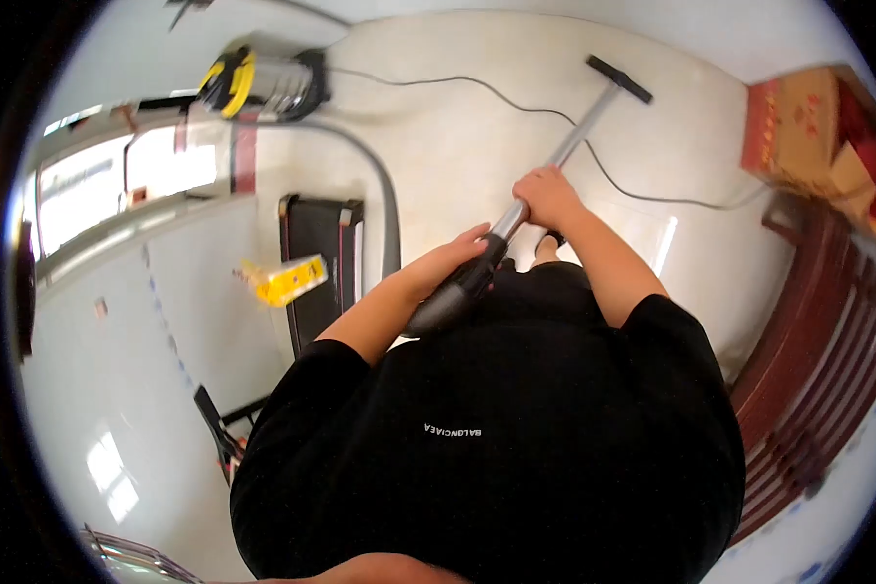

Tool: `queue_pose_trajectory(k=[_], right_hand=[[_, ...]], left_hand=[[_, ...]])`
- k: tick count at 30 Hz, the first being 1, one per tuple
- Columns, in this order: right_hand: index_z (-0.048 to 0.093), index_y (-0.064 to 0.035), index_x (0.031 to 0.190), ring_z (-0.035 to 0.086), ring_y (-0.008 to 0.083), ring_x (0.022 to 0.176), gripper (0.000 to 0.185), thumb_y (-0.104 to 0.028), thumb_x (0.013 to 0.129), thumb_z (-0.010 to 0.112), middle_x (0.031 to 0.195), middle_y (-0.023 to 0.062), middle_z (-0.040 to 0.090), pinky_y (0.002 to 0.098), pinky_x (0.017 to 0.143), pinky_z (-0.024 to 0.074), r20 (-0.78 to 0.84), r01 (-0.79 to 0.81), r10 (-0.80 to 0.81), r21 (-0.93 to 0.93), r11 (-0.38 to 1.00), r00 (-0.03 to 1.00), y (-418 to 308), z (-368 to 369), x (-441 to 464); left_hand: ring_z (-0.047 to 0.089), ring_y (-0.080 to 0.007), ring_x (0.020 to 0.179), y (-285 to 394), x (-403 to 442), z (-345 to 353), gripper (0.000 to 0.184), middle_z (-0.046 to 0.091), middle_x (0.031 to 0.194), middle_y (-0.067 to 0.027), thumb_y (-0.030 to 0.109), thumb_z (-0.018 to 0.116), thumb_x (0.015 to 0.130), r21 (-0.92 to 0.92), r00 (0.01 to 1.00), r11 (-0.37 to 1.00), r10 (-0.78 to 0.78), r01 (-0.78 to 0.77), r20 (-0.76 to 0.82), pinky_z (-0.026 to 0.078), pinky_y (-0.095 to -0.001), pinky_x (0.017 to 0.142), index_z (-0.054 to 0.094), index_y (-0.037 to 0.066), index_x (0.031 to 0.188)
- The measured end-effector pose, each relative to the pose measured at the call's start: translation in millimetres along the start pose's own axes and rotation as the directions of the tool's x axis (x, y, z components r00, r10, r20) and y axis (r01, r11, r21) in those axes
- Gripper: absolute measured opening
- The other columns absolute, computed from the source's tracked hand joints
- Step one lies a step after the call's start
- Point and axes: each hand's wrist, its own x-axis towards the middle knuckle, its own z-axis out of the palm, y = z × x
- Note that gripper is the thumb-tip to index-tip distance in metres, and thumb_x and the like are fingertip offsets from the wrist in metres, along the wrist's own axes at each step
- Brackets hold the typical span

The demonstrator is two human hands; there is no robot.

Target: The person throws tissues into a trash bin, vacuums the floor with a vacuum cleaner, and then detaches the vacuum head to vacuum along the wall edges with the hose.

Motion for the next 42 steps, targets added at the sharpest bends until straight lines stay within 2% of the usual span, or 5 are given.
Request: queue_pose_trajectory(k=[2, 8, 18, 31, 42], right_hand=[[0.061, -0.0138, 0.074, 0.055, 0.0270, 0.090, 0.016, -0.025, 0.063, 0.062, 0.083, 0.0070, 0.061, 0.0454, 0.084, 0.0400, 0.063, 0.089, -0.085, -0.070, 0.994, 0.994, -29.6, 17.0, 8.9], [0.059, -0.0132, 0.079, 0.052, 0.0278, 0.095, 0.019, -0.019, 0.062, 0.065, 0.087, 0.0058, 0.059, 0.0492, 0.093, 0.0329, -0.259, 0.079, -0.019, 0.224, 0.971, 0.966, -68.9, 62.2, -8.2], [0.054, -0.0069, 0.082, 0.052, 0.0309, 0.084, 0.020, -0.002, 0.064, 0.060, 0.084, 0.0120, 0.055, 0.0359, 0.076, 0.0422, -0.422, 0.151, -0.024, 0.270, 0.951, 0.906, -52.6, 16.5, -57.0], [0.059, -0.0087, 0.086, 0.052, 0.0311, 0.089, 0.032, -0.017, 0.057, 0.070, 0.087, 0.0116, 0.058, 0.0391, 0.077, 0.0435, 0.092, 0.272, -0.283, 0.113, 0.955, 0.955, -210.5, 92.4, -70.8], [0.057, -0.0141, 0.086, 0.053, 0.0234, 0.090, 0.010, -0.018, 0.078, 0.051, 0.084, 0.0025, 0.059, 0.0347, 0.074, 0.0459, 0.311, 0.725, -0.781, 0.296, 0.622, 0.542, -307.6, 129.9, -92.9]], left_hand=[[0.052, -0.0239, 0.105, -8.9, -38.7, -20.5, 0.059, 0.053, 0.117, -0.0136, 0.033, 0.043, 0.091, 0.635, 0.981, 0.767, 0.179, -0.088, -0.081, 0.039, -0.0320, 0.091, 0.020, 0.009, 0.140], [0.053, -0.0309, 0.103, -89.4, -153.7, -133.6, 0.045, 0.060, 0.100, -0.0168, 0.039, 0.037, 0.091, 0.930, 0.957, 0.345, 0.205, 0.126, -0.206, 0.034, -0.0335, 0.096, 0.058, 0.003, 0.105], [0.060, -0.0323, 0.082, -107.4, -199.7, -24.0, 0.051, 0.061, 0.089, -0.0152, 0.045, 0.064, 0.072, 0.822, 0.776, 0.372, 0.618, -0.431, 0.127, 0.046, -0.0364, 0.072, 0.054, 0.007, 0.105], [0.060, -0.0329, 0.077, -283.3, -350.1, 39.8, 0.045, 0.061, 0.079, -0.0181, 0.037, 0.069, 0.069, 0.740, 0.586, 0.670, 0.623, -0.058, -0.518, 0.046, -0.0363, 0.067, 0.058, 0.003, 0.098], [0.059, -0.0337, 0.063, -363.4, -437.4, 103.2, 0.056, 0.058, 0.070, -0.0149, 0.047, 0.069, 0.064, 0.820, 0.597, 0.550, 0.608, 0.159, -0.524, 0.045, -0.0355, 0.056, 0.059, 0.001, 0.095]])
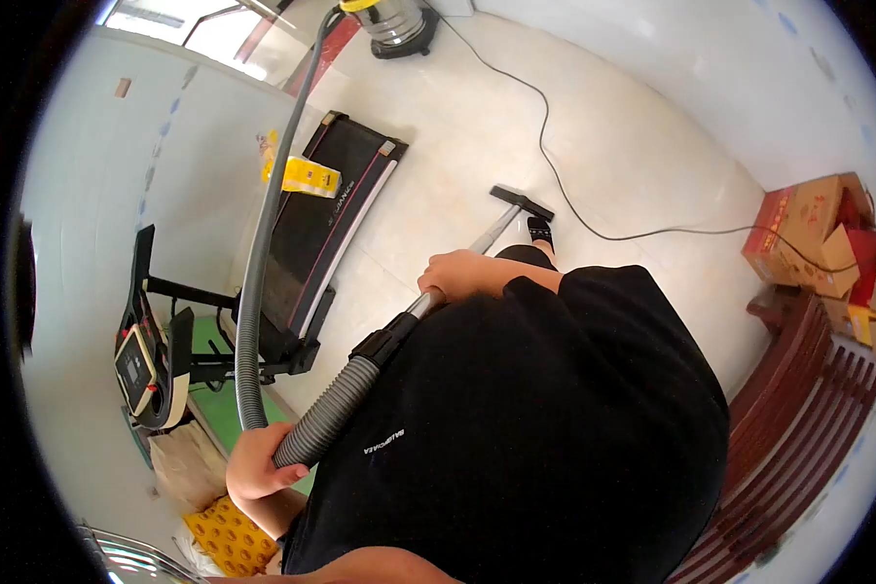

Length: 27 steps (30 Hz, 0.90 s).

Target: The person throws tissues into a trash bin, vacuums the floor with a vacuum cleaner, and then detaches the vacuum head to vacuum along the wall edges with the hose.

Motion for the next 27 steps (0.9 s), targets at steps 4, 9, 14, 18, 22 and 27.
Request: queue_pose_trajectory(k=[4, 9, 14, 18, 22, 27], right_hand=[[0.055, -0.0126, 0.084, 0.052, 0.0229, 0.090, 0.008, -0.014, 0.075, 0.054, 0.084, 0.0021, 0.057, 0.0349, 0.073, 0.0463, -0.101, -0.059, 0.058, -0.004, 0.998, 0.993, -6.2, -11.4, -17.2], [0.055, -0.0155, 0.088, 0.052, 0.0232, 0.093, 0.019, -0.018, 0.070, 0.061, 0.086, 0.0012, 0.056, 0.0372, 0.071, 0.0476, -0.271, -0.167, 0.152, -0.033, 0.985, 0.950, -15.8, -32.6, -46.9], [0.054, -0.0153, 0.083, 0.053, 0.0241, 0.087, 0.018, -0.017, 0.067, 0.063, 0.082, 0.0018, 0.055, 0.0373, 0.068, 0.0482, -0.402, -0.379, 0.334, -0.035, 0.925, 0.852, -11.9, -42.1, -82.1], [0.055, -0.0151, 0.081, 0.057, 0.0264, 0.080, 0.014, -0.014, 0.068, 0.061, 0.080, 0.0029, 0.056, 0.0393, 0.065, 0.0474, -0.485, -0.546, 0.473, -0.011, 0.838, 0.736, 44.2, -23.0, -115.3], [0.056, -0.0160, 0.079, 0.058, 0.0266, 0.078, 0.011, -0.015, 0.069, 0.061, 0.079, 0.0036, 0.057, 0.0405, 0.067, 0.0464, -0.514, -0.639, 0.566, 0.045, 0.768, 0.644, 85.4, -11.7, -149.9], [0.058, -0.0181, 0.076, 0.057, 0.0221, 0.088, 0.006, -0.017, 0.070, 0.060, 0.082, 0.0019, 0.058, 0.0418, 0.091, 0.0396, -0.545, -0.765, 0.676, 0.092, 0.637, 0.496, 123.9, 4.6, -181.5]], left_hand=[[0.061, -0.0321, 0.066, -8.2, 33.3, -16.0, 0.060, 0.060, 0.074, -0.0148, 0.052, 0.067, 0.065, 0.007, 0.979, 0.984, 0.177, -0.179, 0.098, 0.046, -0.0341, 0.060, 0.058, 0.001, 0.097], [0.062, -0.0189, 0.068, -32.5, 90.1, -30.8, 0.088, 0.062, 0.076, -0.0129, 0.074, 0.035, 0.076, -0.343, 0.925, 0.879, 0.374, -0.331, 0.066, 0.046, -0.0264, 0.059, 0.054, -0.008, 0.100], [0.058, -0.0183, 0.079, -53.0, 175.7, -18.3, 0.094, 0.060, 0.091, -0.0174, 0.073, 0.031, 0.078, -0.657, 0.845, 0.737, 0.447, -0.162, 0.293, 0.043, -0.0258, 0.070, 0.036, -0.009, 0.123], [0.058, -0.0225, 0.089, -23.8, 250.4, 11.7, 0.088, 0.058, 0.102, -0.0202, 0.067, 0.030, 0.083, -0.739, 0.794, 0.674, 0.438, 0.021, 0.422, 0.043, -0.0294, 0.079, 0.019, -0.002, 0.136], [0.058, -0.0243, 0.089, 24.2, 323.0, 59.4, 0.083, 0.057, 0.105, -0.0213, 0.060, 0.039, 0.085, -0.731, 0.736, 0.629, 0.358, 0.265, 0.575, 0.044, -0.0307, 0.081, 0.014, 0.002, 0.139], [0.051, -0.0175, 0.093, 93.0, 388.3, 106.0, 0.073, 0.049, 0.114, -0.0105, 0.027, 0.059, 0.083, -0.359, 0.635, 0.869, 0.069, 0.342, 0.770, 0.043, -0.0293, 0.080, 0.017, 0.013, 0.141]])
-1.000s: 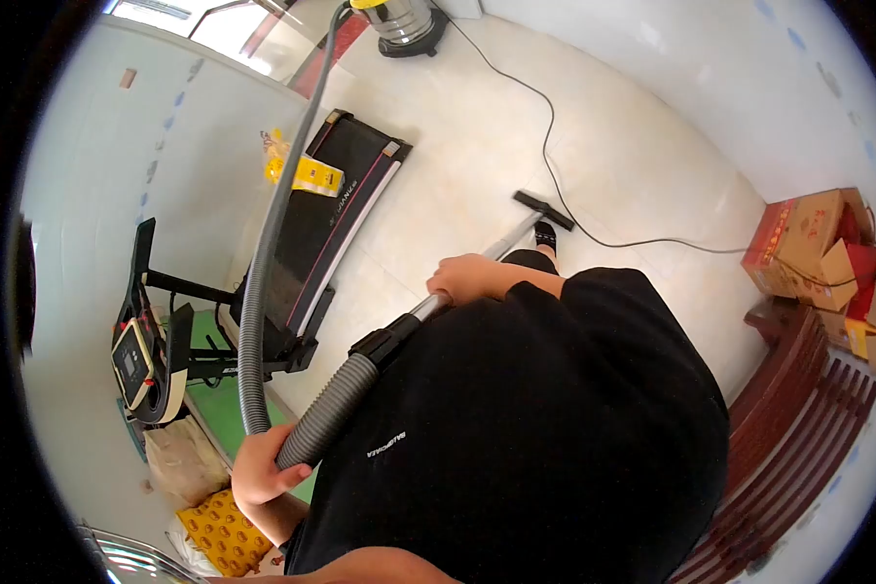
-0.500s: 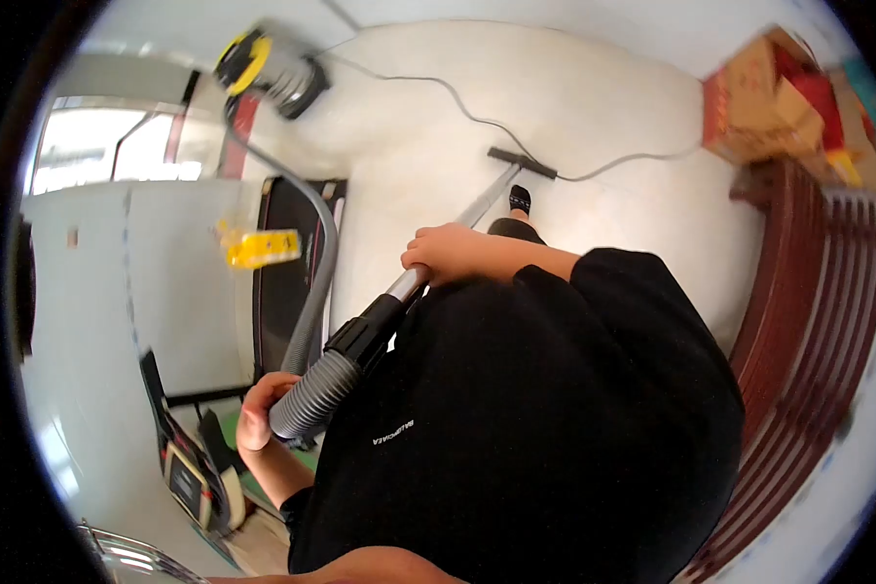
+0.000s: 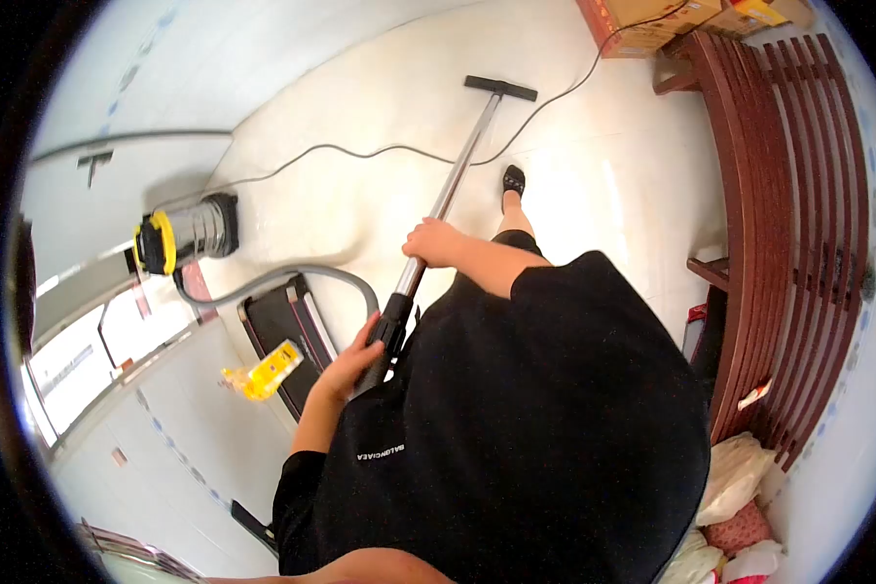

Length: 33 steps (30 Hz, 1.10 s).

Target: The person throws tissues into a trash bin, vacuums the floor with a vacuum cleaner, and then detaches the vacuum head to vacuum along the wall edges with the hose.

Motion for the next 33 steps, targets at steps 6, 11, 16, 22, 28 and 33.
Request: queue_pose_trajectory(k=[6, 11, 16, 22, 28, 33], right_hand=[[0.057, -0.0184, 0.078, 0.056, 0.0213, 0.091, 0.009, -0.016, 0.070, 0.060, 0.084, 0.0013, 0.059, 0.0470, 0.098, 0.0318, 0.048, -0.024, 0.023, 0.033, 0.999, 0.999, 87.3, -51.8, 19.0], [0.055, -0.0151, 0.086, 0.050, 0.0258, 0.104, 0.025, -0.018, 0.064, 0.067, 0.093, 0.0039, 0.057, 0.0520, 0.096, 0.0323, -0.130, -0.194, 0.202, 0.078, 0.978, 0.971, 219.0, -124.8, 22.6], [0.056, -0.0169, 0.089, 0.049, 0.0267, 0.104, 0.026, -0.021, 0.065, 0.068, 0.094, 0.0050, 0.056, 0.0534, 0.095, 0.0319, -0.292, -0.351, 0.366, 0.104, 0.931, 0.884, 277.5, -165.0, 20.7], [0.059, -0.0159, 0.092, 0.050, 0.0285, 0.103, 0.024, -0.027, 0.071, 0.062, 0.093, 0.0072, 0.057, 0.0615, 0.094, 0.0271, 0.119, -0.094, 0.085, 0.078, 0.992, 0.989, 169.4, -140.6, 78.2], [0.058, -0.0147, 0.082, 0.050, 0.0264, 0.098, 0.021, -0.028, 0.067, 0.063, 0.085, 0.0057, 0.054, 0.0596, 0.095, 0.0253, -0.131, 0.131, -0.094, 0.317, 0.939, 0.987, 49.0, -106.0, 50.8], [0.059, -0.0158, 0.082, 0.052, 0.0226, 0.096, 0.023, -0.030, 0.064, 0.064, 0.086, 0.0036, 0.057, 0.0575, 0.095, 0.0275, -0.010, 0.123, -0.124, 0.204, 0.971, 0.992, 106.0, -121.3, 79.0]], left_hand=[[0.054, -0.0190, 0.092, 83.5, 68.5, 24.3, 0.075, 0.049, 0.113, -0.0112, 0.017, 0.065, 0.076, -0.030, 0.993, 0.996, -0.081, 0.079, -0.088, 0.044, -0.0290, 0.079, 0.025, 0.011, 0.139], [0.055, -0.0216, 0.081, 198.4, 173.5, 56.4, 0.077, 0.051, 0.103, -0.0122, 0.014, 0.060, 0.075, -0.026, 0.997, 0.999, 0.044, -0.042, 0.067, 0.053, -0.0358, 0.062, 0.019, 0.013, 0.140], [0.055, -0.0195, 0.071, 248.9, 224.8, 81.4, 0.073, 0.052, 0.101, -0.0128, 0.017, 0.061, 0.077, -0.103, 0.999, 0.993, 0.046, -0.049, -0.027, 0.050, -0.0322, 0.057, 0.023, 0.009, 0.139], [0.054, -0.0159, 0.080, 202.5, 109.9, 29.9, 0.064, 0.054, 0.105, -0.0093, 0.013, 0.058, 0.079, -0.088, 0.952, 0.990, -0.130, 0.109, -0.279, 0.049, -0.0286, 0.061, 0.031, 0.013, 0.136], [0.040, -0.0174, 0.120, 84.5, 3.6, 18.9, 0.070, 0.042, 0.130, -0.0104, 0.011, 0.065, 0.078, 0.146, 0.919, 0.987, -0.002, 0.065, -0.393, 0.029, -0.0273, 0.100, 0.028, 0.004, 0.137], [0.050, -0.0144, 0.104, 168.6, 52.2, 42.2, 0.067, 0.049, 0.121, -0.0103, 0.012, 0.063, 0.079, -0.029, 0.905, 0.986, -0.163, 0.165, -0.394, 0.039, -0.0232, 0.090, 0.028, 0.006, 0.137]])
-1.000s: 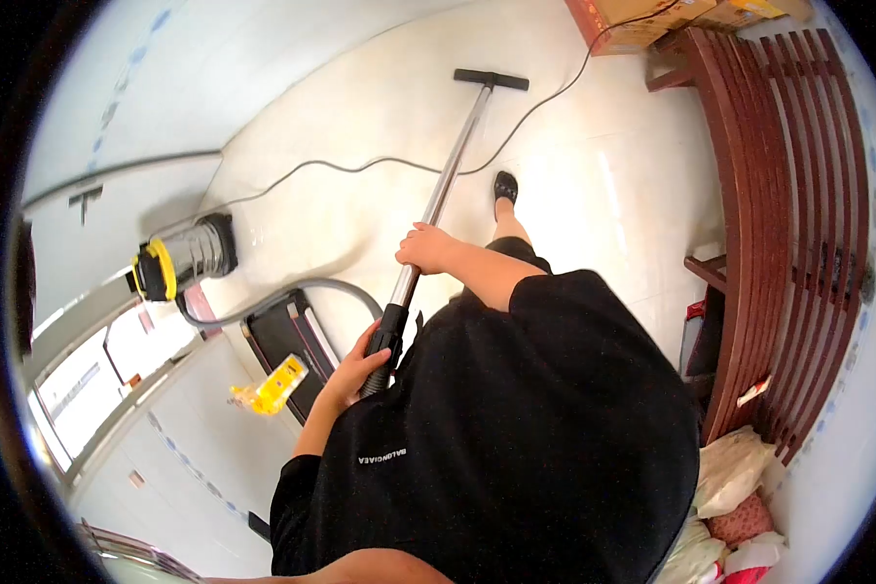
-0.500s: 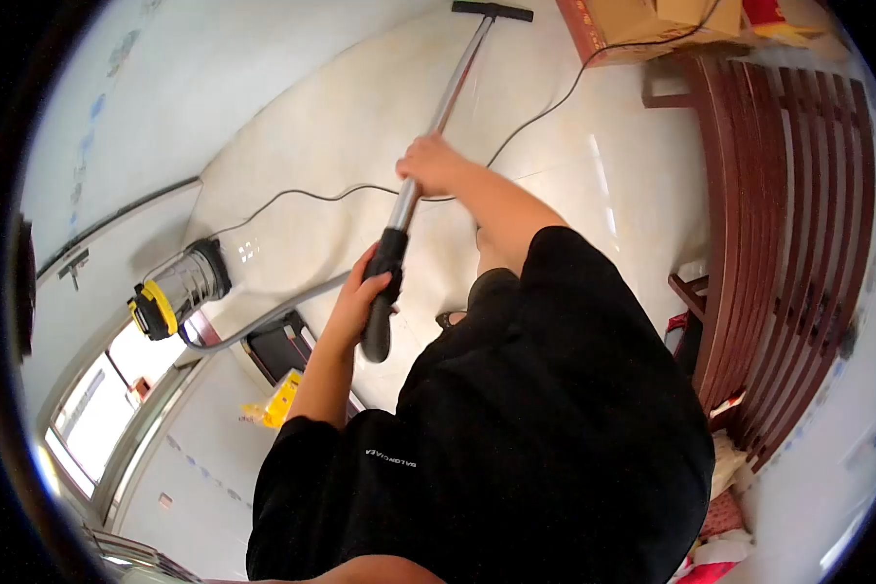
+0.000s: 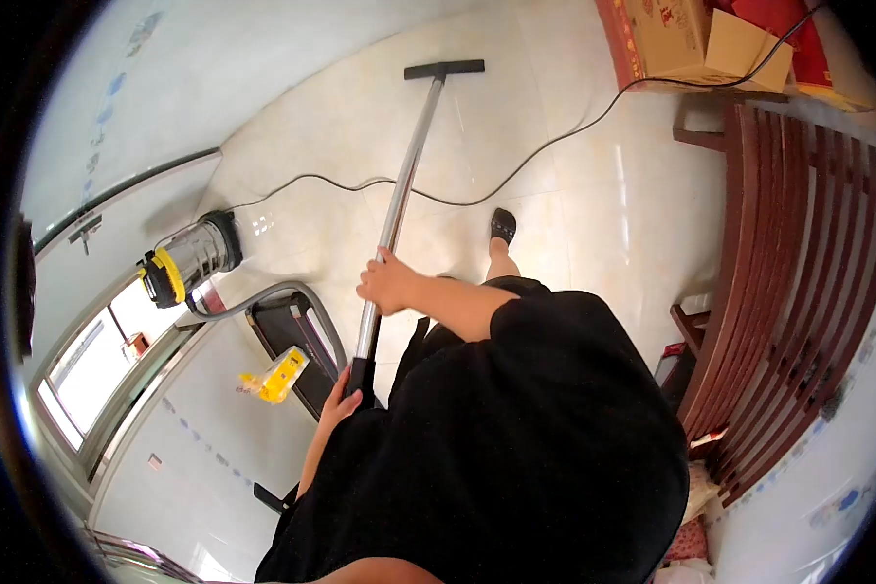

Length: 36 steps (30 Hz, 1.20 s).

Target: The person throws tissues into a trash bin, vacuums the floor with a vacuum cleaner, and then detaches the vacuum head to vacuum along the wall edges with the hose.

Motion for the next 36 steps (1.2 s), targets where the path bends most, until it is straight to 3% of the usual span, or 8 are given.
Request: queue_pose_trajectory(k=[4, 14, 18, 20, 26, 28, 30, 36], right_hand=[[0.060, -0.0156, 0.090, 0.052, 0.0242, 0.101, 0.028, -0.031, 0.066, 0.063, 0.094, 0.0049, 0.058, 0.0585, 0.097, 0.0266, 0.183, 0.010, 0.000, -0.052, 0.999, 0.983, 42.5, -29.4, 17.1], [0.056, -0.0151, 0.085, 0.047, 0.0223, 0.108, 0.025, -0.020, 0.063, 0.066, 0.094, 0.0013, 0.057, 0.0506, 0.096, 0.0330, -0.055, -0.087, 0.080, -0.122, 0.989, 0.995, 128.3, -62.6, -13.7], [0.056, -0.0150, 0.088, 0.043, 0.0251, 0.114, 0.027, -0.019, 0.063, 0.066, 0.095, 0.0016, 0.056, 0.0492, 0.093, 0.0357, -0.234, -0.123, 0.110, -0.044, 0.991, 0.966, 106.1, -45.9, -44.4], [0.056, -0.0155, 0.089, 0.042, 0.0277, 0.116, 0.028, -0.020, 0.064, 0.066, 0.097, 0.0018, 0.055, 0.0489, 0.091, 0.0359, -0.268, -0.167, 0.158, -0.010, 0.986, 0.950, 86.3, -15.5, -62.9], [0.055, -0.0153, 0.090, 0.041, 0.0283, 0.117, 0.031, -0.018, 0.063, 0.068, 0.099, 0.0022, 0.054, 0.0485, 0.090, 0.0342, -0.297, -0.234, 0.252, 0.096, 0.968, 0.921, 59.4, -19.9, -109.4], [0.055, -0.0151, 0.087, 0.043, 0.0269, 0.114, 0.028, -0.016, 0.062, 0.067, 0.094, 0.0010, 0.055, 0.0473, 0.089, 0.0352, -0.325, -0.174, 0.162, -0.010, 0.985, 0.932, 95.2, -41.9, -108.1], [0.055, -0.0143, 0.084, 0.048, 0.0241, 0.105, 0.024, -0.014, 0.063, 0.066, 0.089, 0.0000, 0.055, 0.0424, 0.085, 0.0383, -0.348, -0.183, 0.126, -0.136, 0.974, 0.929, 116.0, -90.1, -109.8], [0.055, -0.0138, 0.083, 0.051, 0.0219, 0.090, 0.025, -0.013, 0.060, 0.065, 0.086, 0.0017, 0.056, 0.0357, 0.076, 0.0407, -0.278, -0.173, 0.145, -0.077, 0.982, 0.950, 199.0, -142.0, -131.3]], left_hand=[[0.056, -0.0165, 0.067, 34.4, 23.3, 10.8, 0.065, 0.056, 0.087, -0.0087, 0.022, 0.058, 0.081, -0.279, 0.997, 0.959, -0.019, 0.041, 0.081, 0.050, -0.0313, 0.050, 0.028, 0.012, 0.138], [0.055, -0.0192, 0.069, 72.8, 97.4, 73.7, 0.070, 0.052, 0.091, -0.0097, 0.023, 0.054, 0.085, -0.375, 0.940, 0.926, 0.165, -0.043, 0.299, 0.051, -0.0322, 0.053, 0.014, 0.014, 0.142], [0.056, -0.0195, 0.079, 43.5, 95.0, 73.7, 0.070, 0.054, 0.099, -0.0102, 0.024, 0.055, 0.084, -0.276, 0.929, 0.956, 0.184, -0.094, 0.322, 0.051, -0.0335, 0.063, 0.016, 0.016, 0.142], [0.042, -0.0183, 0.114, 37.0, 72.4, 60.6, 0.075, 0.040, 0.130, -0.0110, 0.022, 0.059, 0.081, -0.045, 0.932, 0.994, 0.111, -0.101, 0.345, 0.034, -0.0278, 0.094, 0.016, 0.011, 0.142], [0.032, -0.0167, 0.124, 35.7, 52.2, 69.0, 0.075, 0.036, 0.135, -0.0115, 0.023, 0.059, 0.081, 0.019, 0.901, 0.997, 0.057, -0.072, 0.430, 0.023, -0.0258, 0.101, 0.016, 0.009, 0.142], [0.045, -0.0175, 0.111, 46.8, 75.5, 82.3, 0.073, 0.043, 0.127, -0.0106, 0.024, 0.057, 0.082, -0.005, 0.904, 0.975, 0.206, -0.220, 0.374, 0.035, -0.0270, 0.094, 0.018, 0.009, 0.141], [0.056, -0.0169, 0.067, 97.0, 76.4, 108.4, 0.073, 0.054, 0.091, -0.0083, 0.028, 0.058, 0.080, -0.213, 0.876, 0.970, 0.200, -0.115, 0.440, 0.050, -0.0302, 0.047, 0.019, 0.012, 0.140], [0.056, -0.0171, 0.068, 150.8, 116.7, 178.1, 0.065, 0.051, 0.090, -0.0069, 0.031, 0.053, 0.083, -0.342, 0.785, 0.937, 0.261, -0.067, 0.562, 0.051, -0.0298, 0.048, 0.022, 0.016, 0.138]])
